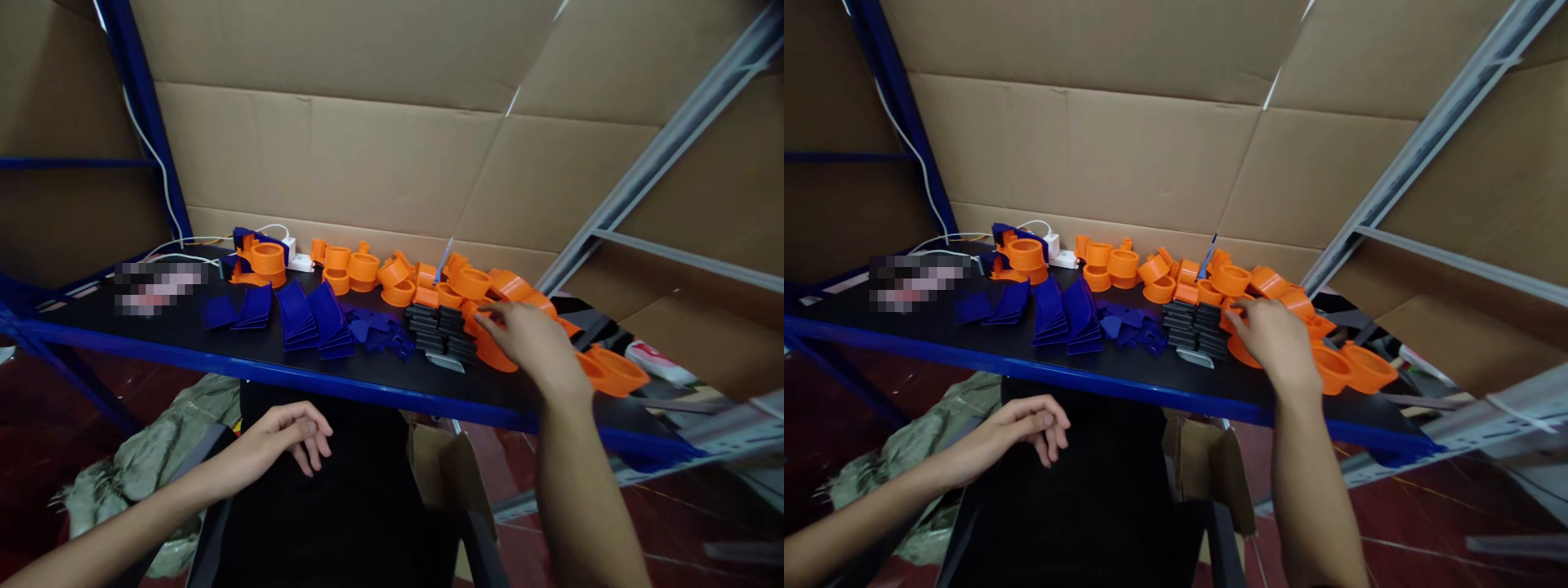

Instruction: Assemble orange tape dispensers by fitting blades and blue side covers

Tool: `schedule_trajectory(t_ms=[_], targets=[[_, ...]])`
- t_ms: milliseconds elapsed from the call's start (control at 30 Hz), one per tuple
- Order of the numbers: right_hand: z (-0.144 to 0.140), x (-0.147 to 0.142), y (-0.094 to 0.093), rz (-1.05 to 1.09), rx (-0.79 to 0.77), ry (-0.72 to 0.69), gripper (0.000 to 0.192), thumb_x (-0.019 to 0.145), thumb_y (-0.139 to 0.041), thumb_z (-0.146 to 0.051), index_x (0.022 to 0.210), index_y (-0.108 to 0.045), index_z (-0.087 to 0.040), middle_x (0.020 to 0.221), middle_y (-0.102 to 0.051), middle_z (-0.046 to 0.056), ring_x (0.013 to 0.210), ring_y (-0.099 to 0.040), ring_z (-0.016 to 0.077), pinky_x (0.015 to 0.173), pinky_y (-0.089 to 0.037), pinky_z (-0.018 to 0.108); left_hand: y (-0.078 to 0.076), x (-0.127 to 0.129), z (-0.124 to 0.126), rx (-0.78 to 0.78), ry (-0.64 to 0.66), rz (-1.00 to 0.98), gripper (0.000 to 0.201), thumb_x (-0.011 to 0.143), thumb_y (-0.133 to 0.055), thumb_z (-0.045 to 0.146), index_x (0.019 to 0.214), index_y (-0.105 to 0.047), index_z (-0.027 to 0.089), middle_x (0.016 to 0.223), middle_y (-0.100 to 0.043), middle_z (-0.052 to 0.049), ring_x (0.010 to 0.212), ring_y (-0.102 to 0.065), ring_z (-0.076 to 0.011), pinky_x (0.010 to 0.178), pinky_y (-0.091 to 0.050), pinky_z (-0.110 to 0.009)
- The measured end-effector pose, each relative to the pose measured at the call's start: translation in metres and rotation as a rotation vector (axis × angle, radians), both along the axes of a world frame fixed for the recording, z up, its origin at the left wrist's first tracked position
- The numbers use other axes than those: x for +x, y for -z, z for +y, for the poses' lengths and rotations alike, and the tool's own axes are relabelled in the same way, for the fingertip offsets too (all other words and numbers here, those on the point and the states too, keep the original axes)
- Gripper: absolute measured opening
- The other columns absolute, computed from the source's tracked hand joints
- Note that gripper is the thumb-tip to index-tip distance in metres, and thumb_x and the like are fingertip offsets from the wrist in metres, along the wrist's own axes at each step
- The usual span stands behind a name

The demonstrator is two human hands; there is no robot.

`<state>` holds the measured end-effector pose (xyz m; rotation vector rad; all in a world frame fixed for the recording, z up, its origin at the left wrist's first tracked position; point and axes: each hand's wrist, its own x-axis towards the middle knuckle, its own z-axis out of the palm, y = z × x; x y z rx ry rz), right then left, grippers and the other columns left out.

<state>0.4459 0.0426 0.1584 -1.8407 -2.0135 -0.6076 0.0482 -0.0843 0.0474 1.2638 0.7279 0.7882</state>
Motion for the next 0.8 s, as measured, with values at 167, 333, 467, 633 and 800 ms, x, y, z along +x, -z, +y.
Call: schedule_trajectory(t_ms=[167, 333, 467, 633, 800], targets=[[0.07, -0.124, -0.052, -0.002, -0.068, -0.437, 0.037, 0.097, -0.051, -0.041, 0.117, -0.069, -0.016, 0.114, -0.071, 0.014, 0.113, -0.059, 0.0295, 0.098, -0.043, 0.041, -0.001, 0.0, 0.0, 0.005, 0.002, 0.005, 0.027, 0.097, -0.055, 0.037, 0.104, -0.068, 0.014, 0.093, -0.07, -0.01, 0.08, -0.068, -0.0204, 0.074, -0.055, -0.035], [0.144, -0.227, -0.061, 0.021, -0.267, -0.514, 0.036, 0.088, -0.07, -0.036, 0.117, -0.068, -0.014, 0.119, -0.068, 0.014, 0.111, -0.061, 0.0266, 0.101, -0.044, 0.041, -0.004, -0.001, -0.004, 0.011, 0.007, 0.005, 0.027, 0.097, -0.054, 0.037, 0.103, -0.068, 0.014, 0.092, -0.07, -0.01, 0.078, -0.067, -0.0196, 0.072, -0.055, -0.034], [0.167, -0.251, -0.051, 0.045, -0.306, -0.506, 0.031, 0.096, -0.062, -0.037, 0.118, -0.064, -0.015, 0.118, -0.065, 0.01, 0.104, -0.064, 0.022, 0.092, -0.053, 0.043, -0.009, -0.004, -0.004, 0.031, -0.005, -0.01, 0.028, 0.098, -0.053, 0.037, 0.102, -0.068, 0.014, 0.092, -0.07, -0.01, 0.077, -0.067, -0.0197, 0.073, -0.055, -0.034], [0.174, -0.256, -0.06, 0.113, -0.267, -0.547, 0.02, 0.089, -0.068, -0.023, 0.102, -0.066, -0.008, 0.101, -0.07, 0.009, 0.091, -0.064, 0.0173, 0.085, -0.05, 0.031, -0.011, -0.005, -0.003, 0.015, -0.001, -0.047, 0.027, 0.098, -0.054, 0.035, 0.103, -0.069, 0.014, 0.091, -0.07, -0.011, 0.078, -0.068, -0.0205, 0.073, -0.055, -0.035], [0.119, -0.247, -0.082, 0.248, -0.166, -0.71, 0.014, 0.09, -0.064, -0.022, 0.099, -0.063, -0.011, 0.096, -0.07, 0.006, 0.084, -0.061, 0.0129, 0.078, -0.045, 0.024, -0.014, -0.01, -0.005, 0.074, -0.091, -0.214, 0.029, 0.099, -0.049, 0.032, 0.111, -0.068, 0.015, 0.099, -0.07, -0.014, 0.093, -0.067, -0.0264, 0.078, -0.056, -0.04]])
